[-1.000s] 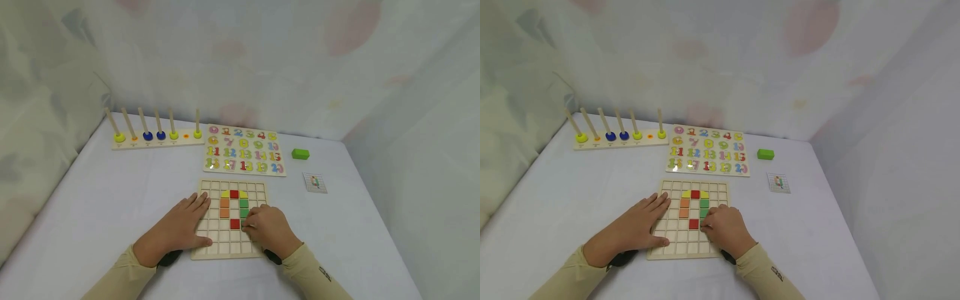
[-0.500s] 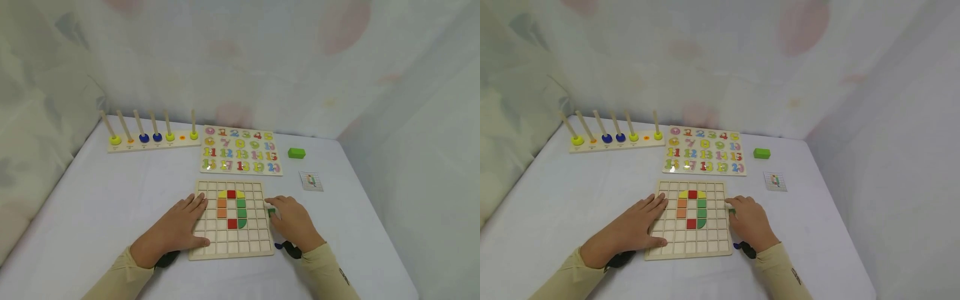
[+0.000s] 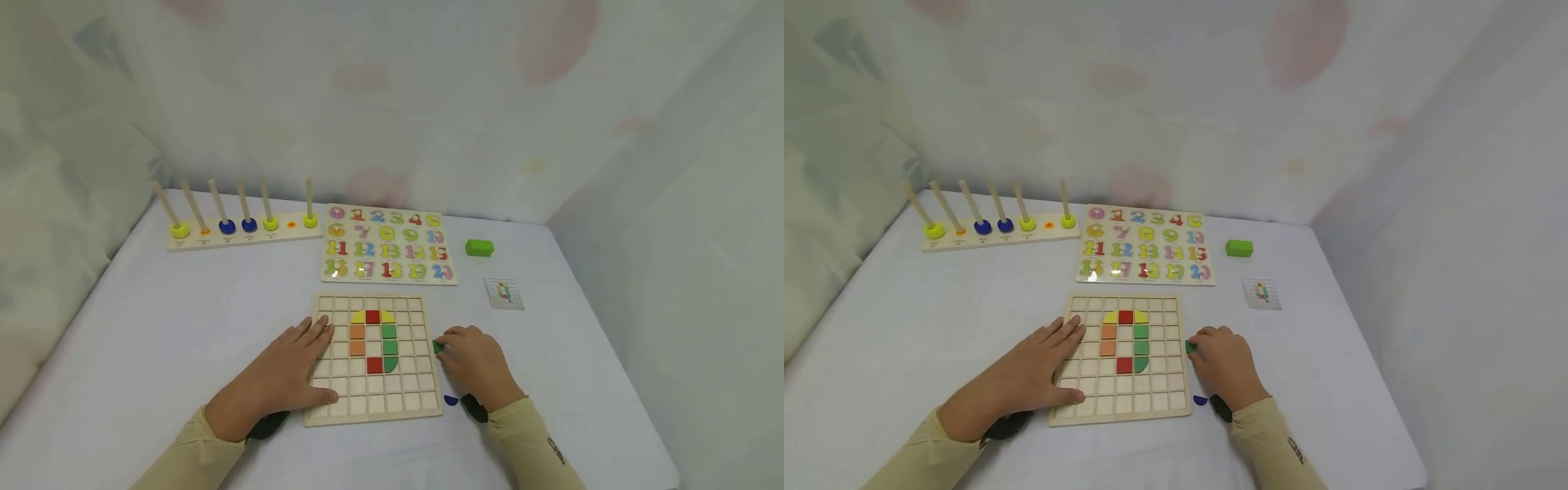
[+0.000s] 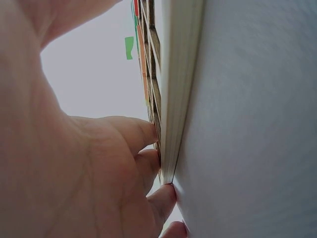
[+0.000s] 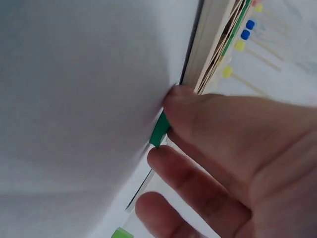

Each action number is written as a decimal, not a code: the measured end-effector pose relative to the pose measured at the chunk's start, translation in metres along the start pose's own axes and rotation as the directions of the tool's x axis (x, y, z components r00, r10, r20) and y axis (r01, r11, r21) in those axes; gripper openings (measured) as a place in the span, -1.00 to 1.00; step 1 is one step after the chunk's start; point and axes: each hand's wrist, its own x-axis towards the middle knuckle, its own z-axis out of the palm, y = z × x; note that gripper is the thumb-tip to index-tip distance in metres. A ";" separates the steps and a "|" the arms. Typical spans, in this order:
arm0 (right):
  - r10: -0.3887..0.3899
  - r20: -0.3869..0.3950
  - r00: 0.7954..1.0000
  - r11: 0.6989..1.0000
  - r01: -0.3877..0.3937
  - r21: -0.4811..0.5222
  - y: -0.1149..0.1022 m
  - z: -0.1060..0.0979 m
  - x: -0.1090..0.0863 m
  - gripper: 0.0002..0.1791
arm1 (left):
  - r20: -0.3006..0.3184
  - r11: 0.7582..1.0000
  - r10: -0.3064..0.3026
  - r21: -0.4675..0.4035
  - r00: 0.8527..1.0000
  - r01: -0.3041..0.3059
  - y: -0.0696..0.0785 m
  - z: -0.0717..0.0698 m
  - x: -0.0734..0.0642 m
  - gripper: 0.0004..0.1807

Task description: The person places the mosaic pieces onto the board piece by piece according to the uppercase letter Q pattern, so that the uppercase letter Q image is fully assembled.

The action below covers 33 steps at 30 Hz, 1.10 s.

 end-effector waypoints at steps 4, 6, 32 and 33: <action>-0.018 -0.031 0.999 0.999 0.018 -0.027 0.000 0.003 0.004 -0.75 | -0.011 1.000 0.002 -0.007 1.000 -0.002 0.000 -0.001 -0.002 0.29; -0.018 -0.039 0.999 0.999 0.017 -0.037 0.000 0.003 0.005 -0.78 | -0.016 1.000 0.004 -0.012 1.000 -0.004 0.000 -0.001 -0.003 0.29; 0.165 0.196 0.967 0.907 -0.226 0.356 -0.035 -0.022 0.014 -0.77 | 0.010 1.000 -0.008 -0.004 1.000 0.008 0.000 -0.001 -0.004 0.30; 0.139 0.208 0.968 0.886 -0.216 0.410 -0.042 -0.026 0.016 -0.77 | 0.008 1.000 -0.004 -0.001 1.000 0.004 0.000 0.000 -0.002 0.30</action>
